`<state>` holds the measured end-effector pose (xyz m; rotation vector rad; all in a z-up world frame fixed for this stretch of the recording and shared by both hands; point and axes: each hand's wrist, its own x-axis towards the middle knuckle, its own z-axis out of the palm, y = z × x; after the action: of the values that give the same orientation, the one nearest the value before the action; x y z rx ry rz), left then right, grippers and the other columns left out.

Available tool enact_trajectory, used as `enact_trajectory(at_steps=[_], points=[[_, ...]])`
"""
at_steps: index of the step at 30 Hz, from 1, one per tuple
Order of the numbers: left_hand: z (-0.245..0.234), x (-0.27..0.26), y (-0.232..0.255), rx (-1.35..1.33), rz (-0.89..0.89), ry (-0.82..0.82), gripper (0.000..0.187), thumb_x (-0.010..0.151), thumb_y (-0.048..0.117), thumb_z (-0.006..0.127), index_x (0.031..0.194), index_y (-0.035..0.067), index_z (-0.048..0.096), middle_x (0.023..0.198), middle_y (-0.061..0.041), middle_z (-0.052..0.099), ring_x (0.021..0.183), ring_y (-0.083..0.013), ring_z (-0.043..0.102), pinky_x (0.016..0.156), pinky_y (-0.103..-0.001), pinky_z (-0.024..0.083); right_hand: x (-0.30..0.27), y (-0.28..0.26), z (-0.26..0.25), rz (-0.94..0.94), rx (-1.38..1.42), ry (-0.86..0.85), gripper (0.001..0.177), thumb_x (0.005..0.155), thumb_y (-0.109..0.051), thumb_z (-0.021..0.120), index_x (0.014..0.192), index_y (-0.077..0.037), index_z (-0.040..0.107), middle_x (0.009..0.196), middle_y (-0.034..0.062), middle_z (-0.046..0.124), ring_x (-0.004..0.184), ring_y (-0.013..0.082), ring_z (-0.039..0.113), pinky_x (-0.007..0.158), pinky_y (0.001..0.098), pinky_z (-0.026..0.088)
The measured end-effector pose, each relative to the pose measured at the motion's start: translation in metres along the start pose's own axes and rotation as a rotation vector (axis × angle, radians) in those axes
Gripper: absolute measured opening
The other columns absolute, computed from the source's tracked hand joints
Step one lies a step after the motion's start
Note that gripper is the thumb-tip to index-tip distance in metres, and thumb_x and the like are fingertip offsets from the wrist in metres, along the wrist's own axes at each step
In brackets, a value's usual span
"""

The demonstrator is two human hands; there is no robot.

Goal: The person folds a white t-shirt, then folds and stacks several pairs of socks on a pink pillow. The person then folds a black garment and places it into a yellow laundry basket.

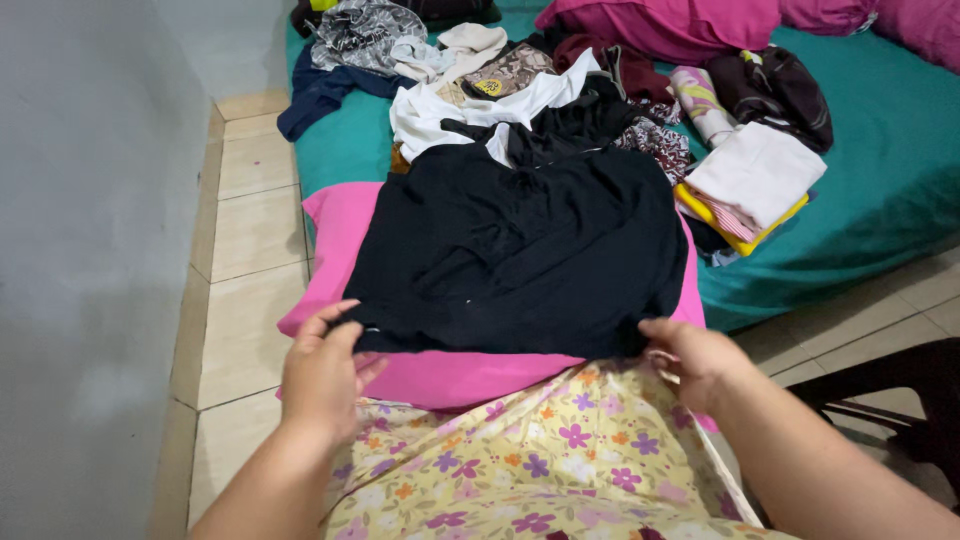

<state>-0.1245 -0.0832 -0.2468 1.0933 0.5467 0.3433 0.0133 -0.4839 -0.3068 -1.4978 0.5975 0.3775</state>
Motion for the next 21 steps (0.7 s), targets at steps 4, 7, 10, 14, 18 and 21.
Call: enact_trajectory(at_steps=[4, 7, 10, 14, 18, 21], points=[[0.005, 0.007, 0.023, -0.027, 0.189, 0.032, 0.031, 0.094, 0.003, 0.052, 0.116, 0.018, 0.065, 0.100, -0.006, 0.070, 0.070, -0.0186, 0.062, 0.067, -0.036, 0.057, -0.018, -0.051, -0.016, -0.143, 0.424, -0.289, 0.036, 0.097, -0.022, 0.045, 0.126, -0.003, 0.056, 0.122, 0.0136, 0.068, 0.105, 0.0314, 0.065, 0.093, 0.0489, 0.052], [0.005, 0.008, 0.026, -0.090, 0.527, -0.001, 0.028, 0.094, -0.004, 0.055, 0.115, 0.011, 0.066, 0.105, -0.007, 0.070, 0.084, -0.0138, 0.069, 0.072, -0.033, 0.060, -0.049, -0.092, -0.035, -0.326, 0.693, -0.381, 0.037, 0.100, -0.016, 0.044, 0.130, 0.003, 0.056, 0.129, 0.0166, 0.069, 0.116, 0.0288, 0.067, 0.098, 0.0454, 0.054], [-0.007, -0.003, 0.014, 0.300, 0.891, -0.048, 0.032, 0.099, -0.007, 0.055, 0.123, 0.008, 0.070, 0.113, -0.009, 0.070, 0.097, -0.0139, 0.065, 0.085, -0.029, 0.055, -0.077, -0.101, -0.043, -0.317, 0.790, -0.264, 0.033, 0.100, -0.019, 0.050, 0.127, 0.000, 0.058, 0.127, 0.0127, 0.072, 0.117, 0.0271, 0.071, 0.099, 0.0458, 0.055], [-0.018, -0.030, -0.016, 0.417, 0.285, -0.149, 0.051, 0.092, -0.007, 0.051, 0.135, 0.015, 0.068, 0.091, -0.012, 0.066, 0.066, -0.0217, 0.055, 0.057, -0.034, 0.048, -0.096, -0.053, -0.041, -0.175, 0.530, 0.027, 0.037, 0.099, -0.037, 0.057, 0.126, -0.013, 0.062, 0.123, 0.0075, 0.073, 0.112, 0.0245, 0.069, 0.098, 0.0487, 0.052], [-0.016, -0.049, -0.035, 0.225, -0.235, -0.029, 0.054, 0.095, 0.001, 0.041, 0.138, 0.029, 0.059, 0.097, -0.004, 0.064, 0.072, -0.0182, 0.066, 0.064, -0.033, 0.057, -0.092, 0.018, -0.048, -0.054, 0.251, -0.157, 0.036, 0.084, -0.001, 0.063, 0.119, -0.009, 0.064, 0.109, 0.0109, 0.071, 0.097, 0.0308, 0.068, 0.089, 0.0541, 0.058], [-0.019, -0.051, -0.027, 0.197, -0.170, -0.014, 0.058, 0.092, -0.002, 0.040, 0.139, 0.027, 0.058, 0.100, -0.009, 0.061, 0.069, -0.0185, 0.062, 0.064, -0.035, 0.060, -0.074, 0.033, -0.056, -0.030, 0.275, -0.053, 0.050, 0.079, 0.014, 0.059, 0.116, -0.020, 0.061, 0.102, 0.0094, 0.070, 0.096, 0.0302, 0.069, 0.087, 0.0513, 0.058]])
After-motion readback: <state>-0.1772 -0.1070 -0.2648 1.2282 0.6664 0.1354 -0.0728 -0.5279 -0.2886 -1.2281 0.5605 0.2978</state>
